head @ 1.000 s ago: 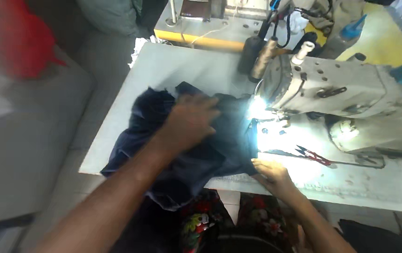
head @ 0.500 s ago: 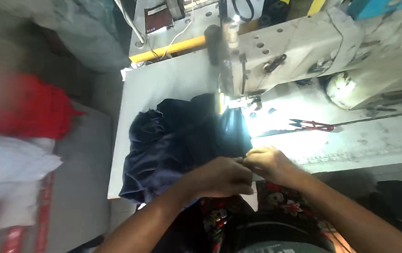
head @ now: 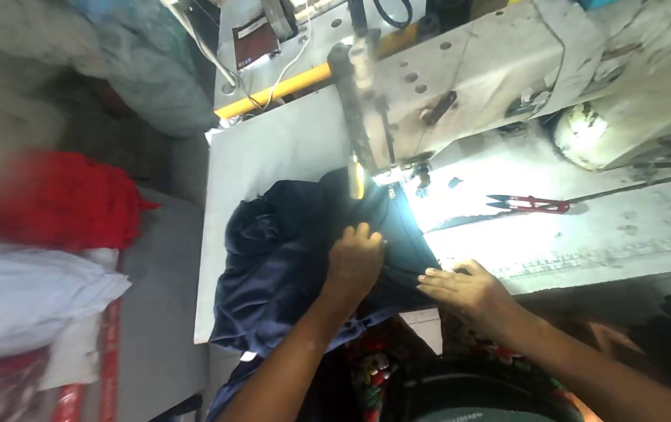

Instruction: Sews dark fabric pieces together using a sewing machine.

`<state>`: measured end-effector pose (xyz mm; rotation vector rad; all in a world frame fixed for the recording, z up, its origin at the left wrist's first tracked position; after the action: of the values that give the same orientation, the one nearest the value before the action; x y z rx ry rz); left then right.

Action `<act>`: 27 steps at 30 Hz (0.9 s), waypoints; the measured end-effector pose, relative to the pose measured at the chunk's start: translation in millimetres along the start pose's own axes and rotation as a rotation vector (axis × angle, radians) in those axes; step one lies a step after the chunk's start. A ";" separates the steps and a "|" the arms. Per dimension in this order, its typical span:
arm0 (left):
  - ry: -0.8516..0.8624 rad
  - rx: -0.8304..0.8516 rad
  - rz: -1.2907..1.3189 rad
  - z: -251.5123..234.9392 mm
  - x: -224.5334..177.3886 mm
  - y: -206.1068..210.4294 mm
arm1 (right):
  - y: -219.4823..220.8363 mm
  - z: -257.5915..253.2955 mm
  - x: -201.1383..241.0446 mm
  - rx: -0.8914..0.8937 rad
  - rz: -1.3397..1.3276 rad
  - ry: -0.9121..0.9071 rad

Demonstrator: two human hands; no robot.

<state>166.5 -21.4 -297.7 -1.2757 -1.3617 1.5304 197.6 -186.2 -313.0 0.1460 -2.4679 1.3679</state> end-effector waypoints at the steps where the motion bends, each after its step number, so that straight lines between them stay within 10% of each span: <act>1: 0.012 0.028 -0.026 -0.3 -0.7 0.9 | -0.3 -1.6 0.6 -0.002 0.018 0.002; 8: 0.324 0.028 0.055 -6.0 4.5 9.4 | -1.7 -2.6 3.1 -0.015 0.071 0.022; 27: 0.114 0.011 0.168 -32.6 40.6 11.7 | 8.0 -21.7 -11.8 -0.051 0.030 0.074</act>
<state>188.5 23.5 -316.1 -1.4786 -1.1981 1.5480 211.6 -164.3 -312.5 0.0462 -2.4507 1.2970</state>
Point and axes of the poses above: each hand's wrist, its own z-axis away from the middle knuckle, its own y-axis out of the palm, x = y × z, the point moved 8 cm from there along -z, towards the middle knuckle, and after that the axes turned 7 degrees about z, right-handed, at the moved point
